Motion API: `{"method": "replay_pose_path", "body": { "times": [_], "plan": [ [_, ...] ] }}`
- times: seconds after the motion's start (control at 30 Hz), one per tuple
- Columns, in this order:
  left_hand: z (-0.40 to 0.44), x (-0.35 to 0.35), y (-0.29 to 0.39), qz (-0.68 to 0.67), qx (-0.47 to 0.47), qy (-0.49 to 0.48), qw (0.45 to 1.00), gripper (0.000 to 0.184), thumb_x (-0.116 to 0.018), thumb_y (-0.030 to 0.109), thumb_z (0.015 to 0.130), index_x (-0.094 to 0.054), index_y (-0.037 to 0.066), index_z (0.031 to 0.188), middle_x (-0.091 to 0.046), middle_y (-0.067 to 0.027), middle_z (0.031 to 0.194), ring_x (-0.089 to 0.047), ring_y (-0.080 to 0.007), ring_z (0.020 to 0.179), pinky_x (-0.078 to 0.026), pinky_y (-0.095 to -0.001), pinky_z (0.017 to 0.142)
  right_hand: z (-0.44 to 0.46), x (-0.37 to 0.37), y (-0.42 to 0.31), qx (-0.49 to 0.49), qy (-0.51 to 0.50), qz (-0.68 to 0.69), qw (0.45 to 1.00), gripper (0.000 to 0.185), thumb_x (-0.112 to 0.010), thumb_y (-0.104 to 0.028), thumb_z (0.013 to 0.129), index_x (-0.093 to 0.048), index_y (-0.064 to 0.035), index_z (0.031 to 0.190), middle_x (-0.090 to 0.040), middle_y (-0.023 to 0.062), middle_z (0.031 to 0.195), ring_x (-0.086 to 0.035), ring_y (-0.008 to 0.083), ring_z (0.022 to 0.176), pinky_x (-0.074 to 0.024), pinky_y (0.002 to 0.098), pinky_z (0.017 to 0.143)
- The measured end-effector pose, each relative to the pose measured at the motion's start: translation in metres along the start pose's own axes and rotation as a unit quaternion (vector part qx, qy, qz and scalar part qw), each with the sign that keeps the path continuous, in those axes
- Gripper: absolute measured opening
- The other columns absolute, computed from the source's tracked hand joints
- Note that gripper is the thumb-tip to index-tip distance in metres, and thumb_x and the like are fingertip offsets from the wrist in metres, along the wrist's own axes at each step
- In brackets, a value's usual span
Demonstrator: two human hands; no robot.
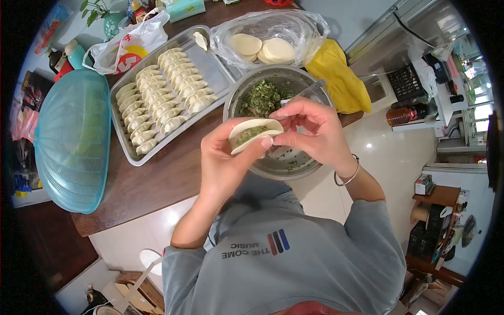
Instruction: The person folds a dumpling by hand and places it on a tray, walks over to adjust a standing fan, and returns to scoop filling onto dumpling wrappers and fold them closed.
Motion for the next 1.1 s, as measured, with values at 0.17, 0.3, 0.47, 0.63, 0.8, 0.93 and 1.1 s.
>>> {"method": "replay_pose_path", "body": {
  "times": [0.17,0.3,0.47,0.63,0.8,0.93,1.1],
  "plan": [
    [-0.0006,-0.0026,0.0043,0.003,0.001,0.011,1.0,0.021,-0.072,0.006,0.083,-0.067,0.0,0.102,-0.069,-0.0041,0.091,-0.061,-0.0063,0.076,-0.049,-0.0201,0.063,-0.001,-0.0072,-0.0025,-0.061,0.035,0.138,0.988,0.023,-0.071,0.005,0.08,-0.062,0.0025,0.101,-0.065,0.0108,0.101,-0.063,0.0139,0.09,-0.0533,0.0264,0.078],
    [-0.0006,-0.0036,0.0029,0.01,0.0,0.02,1.0,0.021,-0.072,0.007,0.083,-0.067,0.001,0.102,-0.069,-0.004,0.091,-0.062,-0.0067,0.076,-0.05,-0.0204,0.064,-0.0015,-0.0093,0.0026,-0.051,0.074,0.154,0.984,0.022,-0.074,0.002,0.078,-0.065,0.0031,0.099,-0.067,0.0092,0.095,-0.065,0.0121,0.087,-0.0542,0.024,0.076],
    [-0.0002,-0.0046,0.0033,0.003,0.003,0.014,1.0,0.021,-0.071,0.006,0.084,-0.066,0.001,0.103,-0.069,-0.0046,0.093,-0.062,-0.0072,0.077,-0.05,-0.021,0.065,-0.0019,-0.0082,0.0048,-0.022,0.089,0.092,0.992,0.015,-0.072,0.002,0.08,-0.066,0.0031,0.094,-0.068,0.0084,0.092,-0.065,0.0113,0.085,-0.0528,0.0228,0.073],
    [0.0001,-0.0048,0.0,-0.022,-0.016,0.014,1.0,0.022,-0.069,0.004,0.085,-0.064,-0.001,0.106,-0.068,-0.0073,0.097,-0.062,-0.0089,0.079,-0.051,-0.0223,0.067,-0.0007,-0.0082,0.0059,-0.015,0.096,0.106,0.99,0.011,-0.071,0.002,0.08,-0.067,0.0018,0.091,-0.067,0.0077,0.091,-0.064,0.0104,0.082,-0.0513,0.0221,0.071],
    [0.0,-0.0013,-0.0044,-0.009,-0.062,0.005,0.998,0.024,-0.069,0.007,0.086,-0.063,-0.001,0.108,-0.067,-0.0091,0.1,-0.063,-0.0123,0.087,-0.056,-0.0232,0.069,-0.0006,-0.0053,0.0059,0.042,0.099,0.035,0.994,0.009,-0.072,0.003,0.079,-0.067,0.0014,0.087,-0.066,0.008,0.089,-0.064,0.0111,0.082,-0.0511,0.0227,0.071],
    [-0.002,-0.0024,0.0006,-0.007,-0.065,0.016,0.998,0.021,-0.067,0.001,0.085,-0.063,-0.004,0.106,-0.068,-0.0089,0.096,-0.062,-0.0108,0.081,-0.051,-0.024,0.071,-0.0007,-0.0049,0.0027,0.035,0.1,0.042,0.993,0.022,-0.074,0.005,0.075,-0.069,0.0005,0.097,-0.065,0.0075,0.088,-0.064,0.0129,0.083,-0.0519,0.0253,0.073],
    [-0.0024,-0.0012,-0.0003,0.015,-0.085,0.007,0.996,0.019,-0.066,-0.001,0.086,-0.064,-0.004,0.105,-0.068,-0.0092,0.096,-0.063,-0.0103,0.081,-0.051,-0.0236,0.073,0.0015,-0.0056,0.0002,0.047,0.106,0.089,0.989,0.037,-0.077,0.007,0.071,-0.069,-0.0014,0.106,-0.064,0.0086,0.097,-0.063,0.0145,0.088,-0.0531,0.0258,0.076]
  ]
}}
Point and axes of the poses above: each hand's wrist, its own z-axis towards the middle knuckle, its own x-axis out of the back of the hand, y = z × x, the point moved 2 cm from there along z, towards the middle knuckle
